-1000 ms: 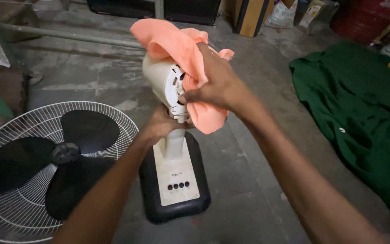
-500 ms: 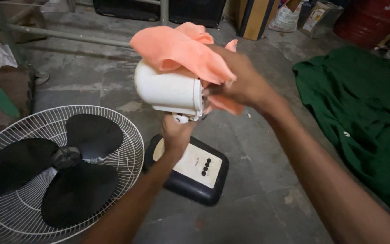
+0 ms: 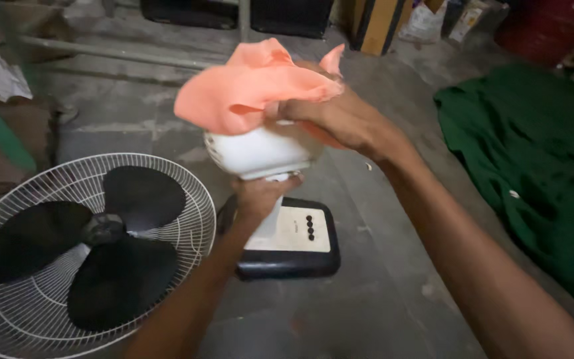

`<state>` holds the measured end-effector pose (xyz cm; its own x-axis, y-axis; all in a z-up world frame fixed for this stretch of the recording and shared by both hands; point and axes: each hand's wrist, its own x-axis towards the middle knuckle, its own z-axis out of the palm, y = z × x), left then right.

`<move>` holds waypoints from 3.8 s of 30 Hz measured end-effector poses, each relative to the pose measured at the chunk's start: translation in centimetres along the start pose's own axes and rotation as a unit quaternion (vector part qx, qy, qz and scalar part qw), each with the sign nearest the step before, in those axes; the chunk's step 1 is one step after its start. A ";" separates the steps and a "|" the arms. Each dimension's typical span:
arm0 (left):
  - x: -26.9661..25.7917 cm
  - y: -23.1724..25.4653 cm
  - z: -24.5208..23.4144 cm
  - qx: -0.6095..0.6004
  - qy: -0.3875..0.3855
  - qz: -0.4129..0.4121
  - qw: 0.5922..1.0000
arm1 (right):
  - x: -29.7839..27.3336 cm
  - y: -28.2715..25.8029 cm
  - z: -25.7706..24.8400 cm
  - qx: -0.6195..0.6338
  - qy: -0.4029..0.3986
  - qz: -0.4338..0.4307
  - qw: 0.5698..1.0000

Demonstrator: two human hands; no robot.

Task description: The person wipes the motor housing and neck of a disassembled pedestal fan using a pink cloth. The fan blades and front grille are removed and placed on the floor. The person rotates the motor housing to clean all sides and then wipes the neck and base area.

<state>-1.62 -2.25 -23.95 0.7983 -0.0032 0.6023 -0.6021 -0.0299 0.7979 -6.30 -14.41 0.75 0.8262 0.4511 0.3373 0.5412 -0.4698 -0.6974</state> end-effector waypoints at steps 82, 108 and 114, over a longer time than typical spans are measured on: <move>-0.8 -3.7 2.5 -0.087 0.125 0.037 0.988 | 2.6 -3.8 5.8 -0.248 0.345 0.098 0.900; 0.3 -2.9 2.1 -0.379 0.106 -0.085 0.915 | 2.0 -5.4 5.9 -0.241 0.312 0.130 0.910; -0.4 -3.4 2.1 -0.263 0.096 -0.042 0.959 | 1.8 -2.0 6.4 -0.243 0.403 -0.021 0.882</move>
<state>0.11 -4.27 -26.97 0.8575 0.1625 0.4881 -0.4999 0.4870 0.7162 -6.88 -7.85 -1.29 0.5411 -0.1182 0.8326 0.4143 -0.8242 -0.3862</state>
